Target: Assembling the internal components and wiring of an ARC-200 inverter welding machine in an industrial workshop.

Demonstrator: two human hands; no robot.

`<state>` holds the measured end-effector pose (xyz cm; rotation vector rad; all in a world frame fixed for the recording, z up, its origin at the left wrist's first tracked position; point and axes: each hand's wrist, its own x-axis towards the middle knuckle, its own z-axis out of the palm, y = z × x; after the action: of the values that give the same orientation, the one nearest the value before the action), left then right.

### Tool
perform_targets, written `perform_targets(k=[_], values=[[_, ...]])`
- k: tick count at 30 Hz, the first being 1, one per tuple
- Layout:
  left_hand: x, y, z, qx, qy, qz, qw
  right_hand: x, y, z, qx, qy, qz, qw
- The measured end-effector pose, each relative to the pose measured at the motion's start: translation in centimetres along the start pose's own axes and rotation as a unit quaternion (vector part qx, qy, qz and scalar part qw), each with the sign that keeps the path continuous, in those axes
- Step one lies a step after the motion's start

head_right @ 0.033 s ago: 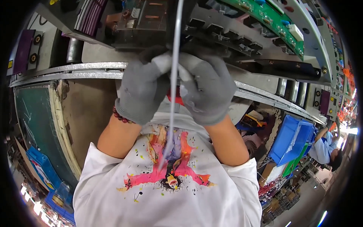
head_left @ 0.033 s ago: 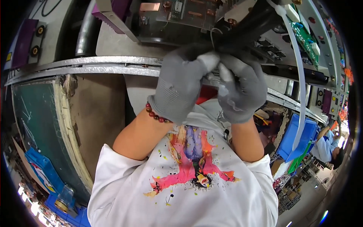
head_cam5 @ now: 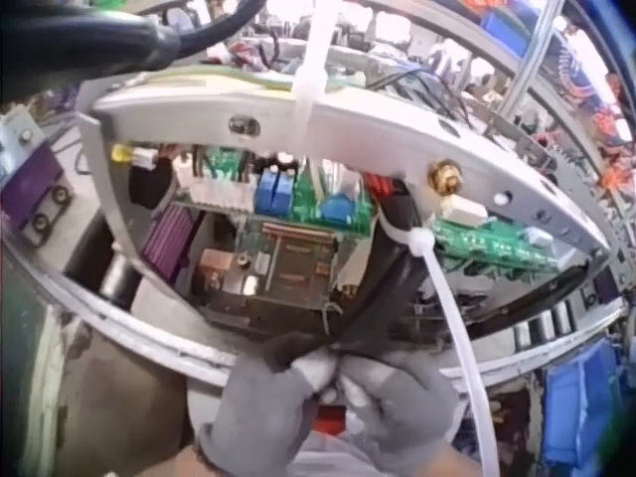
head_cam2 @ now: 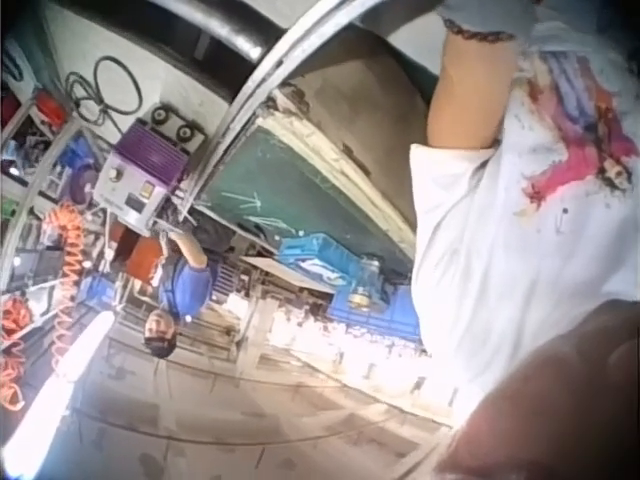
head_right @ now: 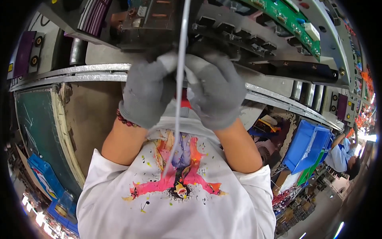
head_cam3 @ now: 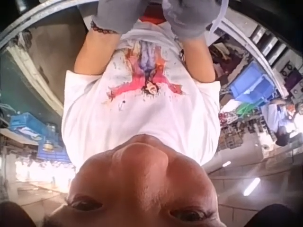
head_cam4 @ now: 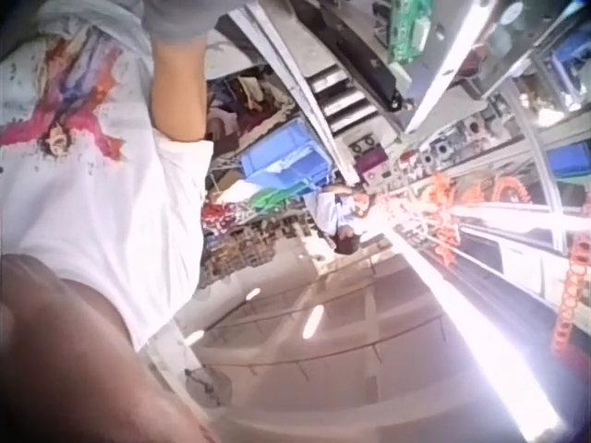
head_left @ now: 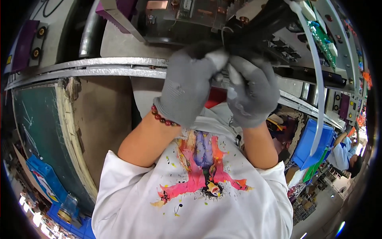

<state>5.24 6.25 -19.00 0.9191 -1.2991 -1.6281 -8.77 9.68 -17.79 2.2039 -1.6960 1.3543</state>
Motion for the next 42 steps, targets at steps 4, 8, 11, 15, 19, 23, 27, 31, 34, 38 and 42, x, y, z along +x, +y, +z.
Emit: perform_targets(k=[4, 8, 11, 15, 19, 23, 27, 31, 34, 38, 42], values=[[1.5, 1.3, 0.0, -0.159, 0.046, -0.065, 0.984, -0.7, 0.5, 1.1, -0.024, 0.017, -0.04, 0.999], [2.1, 0.6, -0.3, -0.007, 0.087, 0.011, 0.996, -0.7, 0.8, 1.9, -0.048, -0.021, -0.103, 0.993], [3.9, -1.1, -1.9, 0.268, 0.065, 0.311, 0.91, -0.5, 1.2, 2.5, -0.061, -0.035, -0.121, 0.99], [3.3, -0.8, -2.4, 0.411, 0.063, 0.281, 0.865, 0.0, 0.9, 1.6, 0.058, 0.032, -0.119, 0.991], [3.2, -1.1, -1.8, 0.475, 0.066, 0.312, 0.82, 0.4, 1.7, 1.6, -0.081, 0.036, -0.064, 0.994], [2.4, -0.5, -1.9, 0.425, -0.018, 0.293, 0.856, 0.6, 3.7, 2.6, -0.123, 0.058, -0.108, 0.985], [1.6, 0.3, -0.8, 0.313, -0.002, 0.245, 0.918, 0.7, 4.6, 3.5, -0.087, 0.073, -0.131, 0.985], [3.1, -0.6, -2.9, 0.476, 0.063, 0.246, 0.842, 0.0, 6.0, 3.9, -0.157, 0.089, -0.172, 0.968], [3.1, -1.3, -3.1, 0.544, 0.074, 0.325, 0.77, 0.6, 4.5, 3.5, -0.106, 0.072, -0.157, 0.979], [1.1, 1.2, -2.4, 0.457, -0.009, 0.232, 0.859, 0.8, 4.3, 3.9, -0.007, -0.012, -0.122, 0.992], [0.9, 1.0, -2.8, 0.545, 0.02, 0.212, 0.811, 1.2, 4.0, 4.7, 0.047, 0.071, -0.159, 0.984]])
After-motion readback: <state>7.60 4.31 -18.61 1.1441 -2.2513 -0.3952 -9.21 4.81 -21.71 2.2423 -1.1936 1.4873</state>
